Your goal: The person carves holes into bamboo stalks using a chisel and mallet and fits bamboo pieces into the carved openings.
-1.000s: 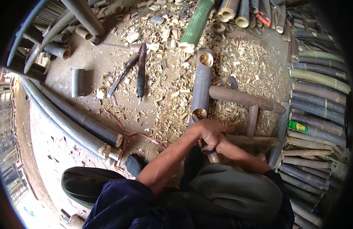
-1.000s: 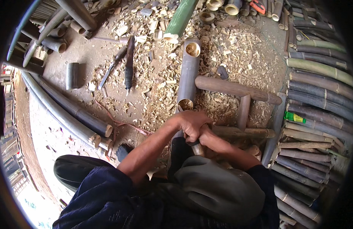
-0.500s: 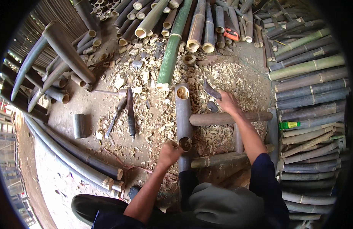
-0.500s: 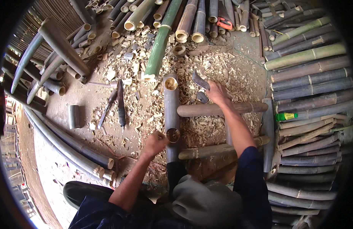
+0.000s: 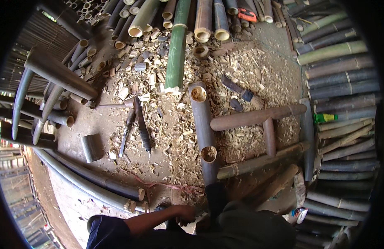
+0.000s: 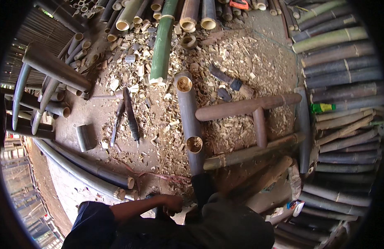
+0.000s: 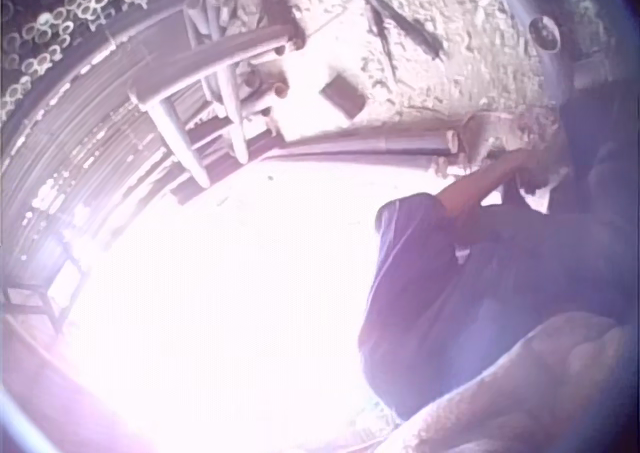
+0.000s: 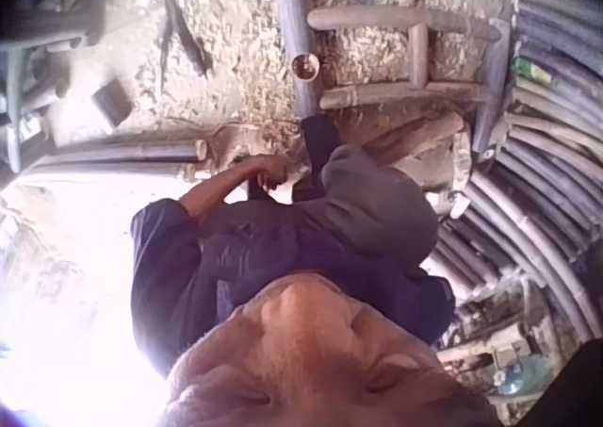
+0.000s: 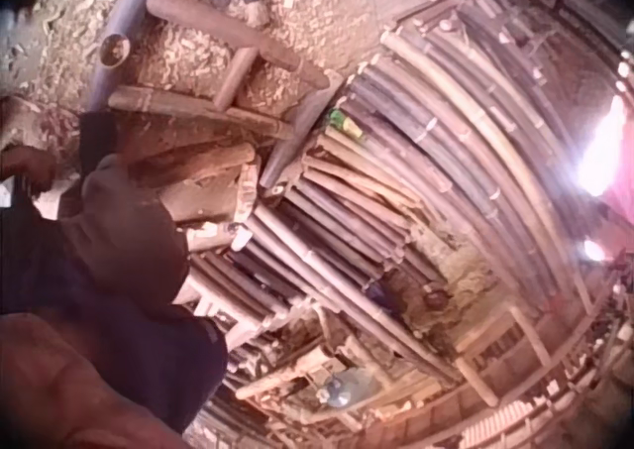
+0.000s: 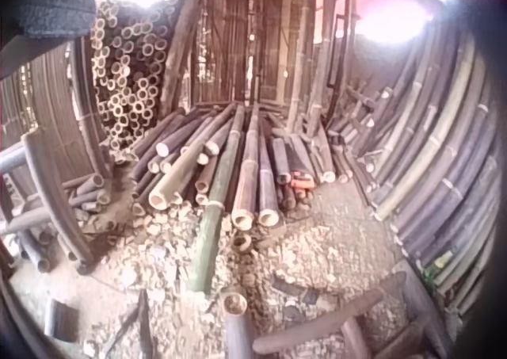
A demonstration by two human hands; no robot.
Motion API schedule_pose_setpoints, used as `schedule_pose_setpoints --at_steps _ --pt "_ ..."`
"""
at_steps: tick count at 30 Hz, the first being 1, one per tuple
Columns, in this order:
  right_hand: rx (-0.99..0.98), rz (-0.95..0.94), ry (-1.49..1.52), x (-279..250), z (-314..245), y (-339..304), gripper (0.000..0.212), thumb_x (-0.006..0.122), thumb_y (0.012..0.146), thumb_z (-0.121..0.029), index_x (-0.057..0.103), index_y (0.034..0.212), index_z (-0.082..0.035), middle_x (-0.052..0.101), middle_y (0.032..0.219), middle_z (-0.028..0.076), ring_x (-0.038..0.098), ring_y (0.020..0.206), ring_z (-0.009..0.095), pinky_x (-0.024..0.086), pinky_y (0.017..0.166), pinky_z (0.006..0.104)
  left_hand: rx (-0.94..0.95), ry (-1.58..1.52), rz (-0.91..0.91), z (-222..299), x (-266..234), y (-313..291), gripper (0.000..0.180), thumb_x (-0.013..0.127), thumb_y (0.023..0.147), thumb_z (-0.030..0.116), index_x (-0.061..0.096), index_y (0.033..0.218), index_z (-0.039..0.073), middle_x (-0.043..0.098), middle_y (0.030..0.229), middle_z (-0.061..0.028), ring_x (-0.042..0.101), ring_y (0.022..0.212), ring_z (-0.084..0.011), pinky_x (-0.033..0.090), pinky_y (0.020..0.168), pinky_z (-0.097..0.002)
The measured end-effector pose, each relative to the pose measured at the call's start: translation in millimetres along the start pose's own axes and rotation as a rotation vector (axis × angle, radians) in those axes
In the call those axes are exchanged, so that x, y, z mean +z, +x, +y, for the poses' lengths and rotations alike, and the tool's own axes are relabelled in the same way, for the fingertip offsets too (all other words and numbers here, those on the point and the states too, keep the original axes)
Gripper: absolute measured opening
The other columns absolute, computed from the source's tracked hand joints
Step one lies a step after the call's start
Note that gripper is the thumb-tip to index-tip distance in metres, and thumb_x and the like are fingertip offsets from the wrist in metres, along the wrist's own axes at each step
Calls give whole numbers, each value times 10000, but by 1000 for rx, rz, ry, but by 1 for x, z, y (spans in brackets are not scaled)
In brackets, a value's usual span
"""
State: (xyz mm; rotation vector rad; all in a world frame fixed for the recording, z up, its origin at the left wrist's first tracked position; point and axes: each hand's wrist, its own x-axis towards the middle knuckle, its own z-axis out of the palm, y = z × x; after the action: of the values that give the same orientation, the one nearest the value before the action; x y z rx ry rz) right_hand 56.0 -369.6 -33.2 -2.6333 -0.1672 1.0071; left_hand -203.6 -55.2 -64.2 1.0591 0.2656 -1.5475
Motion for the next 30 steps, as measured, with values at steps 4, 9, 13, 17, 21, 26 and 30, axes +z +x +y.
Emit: schedule_pose_setpoints --at_steps 4,9,13,17,21,26,30 --pt "111 263 73 21 31 16 353 684 959 -248 533 1113 32 629 1042 244 608 862 415 500 810 489 17 114 30 4 -8 0 286 565 908 194 720 882 -45 734 768 -165 730 625 -283 619 542 -408" --pt "147 399 109 28 44 34 409 707 942 -259 512 1150 33 617 1079 252 610 899 409 501 832 481 162 384 98 21 -15 -11 285 574 886 176 748 883 -49 755 796 -184 760 674 -291 622 558 -406" --pt "132 433 106 33 46 46 456 726 929 -268 494 1180 34 608 1109 258 611 929 404 502 850 474 490 372 274 2 -6 3 249 617 907 192 762 932 -8 762 802 -150 752 686 -249 617 562 -381" --pt "127 513 128 20 58 51 506 745 915 -277 477 1210 35 599 1139 264 612 958 399 503 868 468 113 224 156 35 -60 -35 272 629 943 236 757 982 -1 764 810 -131 737 678 -224 606 552 -355" --pt "80 526 143 23 60 71 557 764 901 -285 459 1240 36 590 1168 270 613 988 394 504 886 461 409 35 1178 -25 -154 -111 296 563 990 279 725 1035 36 760 827 -133 732 701 -234 609 629 -387" --pt "35 568 155 14 66 83 623 788 884 -296 438 1277 37 579 1206 278 614 1025 387 505 909 453 -226 -372 2272 -84 -223 -186 445 685 868 173 578 1283 54 643 1275 -233 617 1218 -408 551 941 -501" --pt "-38 555 188 13 65 99 676 807 871 -305 420 1307 38 570 1235 284 615 1054 382 506 927 447 -354 -206 2212 -144 -250 -165 419 579 934 148 571 1343 57 586 1336 -181 552 1291 -373 474 1040 -559"
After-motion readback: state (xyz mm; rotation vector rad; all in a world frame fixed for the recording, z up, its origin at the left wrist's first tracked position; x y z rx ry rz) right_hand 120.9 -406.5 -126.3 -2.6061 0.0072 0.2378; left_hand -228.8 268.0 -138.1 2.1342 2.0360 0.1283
